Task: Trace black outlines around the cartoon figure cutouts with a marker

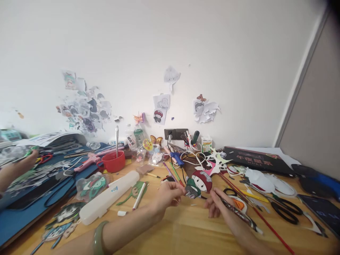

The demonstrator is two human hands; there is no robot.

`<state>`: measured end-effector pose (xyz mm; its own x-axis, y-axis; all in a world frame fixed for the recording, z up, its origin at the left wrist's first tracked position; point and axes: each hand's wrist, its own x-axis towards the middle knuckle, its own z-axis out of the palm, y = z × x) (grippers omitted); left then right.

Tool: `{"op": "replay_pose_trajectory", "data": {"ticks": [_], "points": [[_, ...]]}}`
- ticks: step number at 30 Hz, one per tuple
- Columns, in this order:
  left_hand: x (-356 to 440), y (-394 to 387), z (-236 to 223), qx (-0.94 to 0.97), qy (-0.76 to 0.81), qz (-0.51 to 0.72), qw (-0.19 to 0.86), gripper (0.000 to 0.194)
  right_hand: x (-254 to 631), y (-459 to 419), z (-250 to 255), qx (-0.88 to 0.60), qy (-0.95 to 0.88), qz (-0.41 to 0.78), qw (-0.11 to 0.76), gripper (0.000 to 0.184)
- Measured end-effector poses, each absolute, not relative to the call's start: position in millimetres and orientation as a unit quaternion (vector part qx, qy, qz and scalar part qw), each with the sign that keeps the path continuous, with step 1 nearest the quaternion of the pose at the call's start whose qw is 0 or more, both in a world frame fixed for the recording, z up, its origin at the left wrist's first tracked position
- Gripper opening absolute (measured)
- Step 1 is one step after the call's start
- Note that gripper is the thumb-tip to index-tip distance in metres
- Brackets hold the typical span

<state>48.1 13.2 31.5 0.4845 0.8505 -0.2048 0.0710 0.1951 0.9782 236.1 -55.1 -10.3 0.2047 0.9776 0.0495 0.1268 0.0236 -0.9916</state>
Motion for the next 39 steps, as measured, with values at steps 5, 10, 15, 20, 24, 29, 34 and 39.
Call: {"op": "replay_pose_trajectory", "data": {"ticks": [5,10,15,20,24,29,34,39], "points": [[36,-1,20,0.549,0.439,0.309,0.641,0.021,232,-64,-1,-0.544,-0.499,0.389,0.552,0.040],[30,-13,15,0.539,0.451,0.302,0.644,0.025,227,-70,7,-0.541,-0.520,0.387,0.535,0.031],[28,-26,15,0.543,0.452,0.271,0.654,0.024,227,-71,9,-0.540,-0.538,0.377,0.526,0.030],[21,-27,21,0.563,0.448,0.251,0.648,0.018,225,-72,11,-0.539,-0.559,0.382,0.501,0.031],[16,-22,26,0.580,0.461,0.289,0.606,0.017,220,-75,13,-0.541,-0.575,0.384,0.479,0.032],[24,-24,27,0.597,0.441,0.288,0.606,0.024,216,-75,12,-0.545,-0.590,0.373,0.465,0.032],[30,-26,23,0.583,0.429,0.307,0.618,0.027,216,-75,8,-0.538,-0.602,0.365,0.464,0.033],[31,-26,24,0.561,0.417,0.323,0.639,0.026,216,-76,6,-0.525,-0.608,0.369,0.467,0.033]]}}
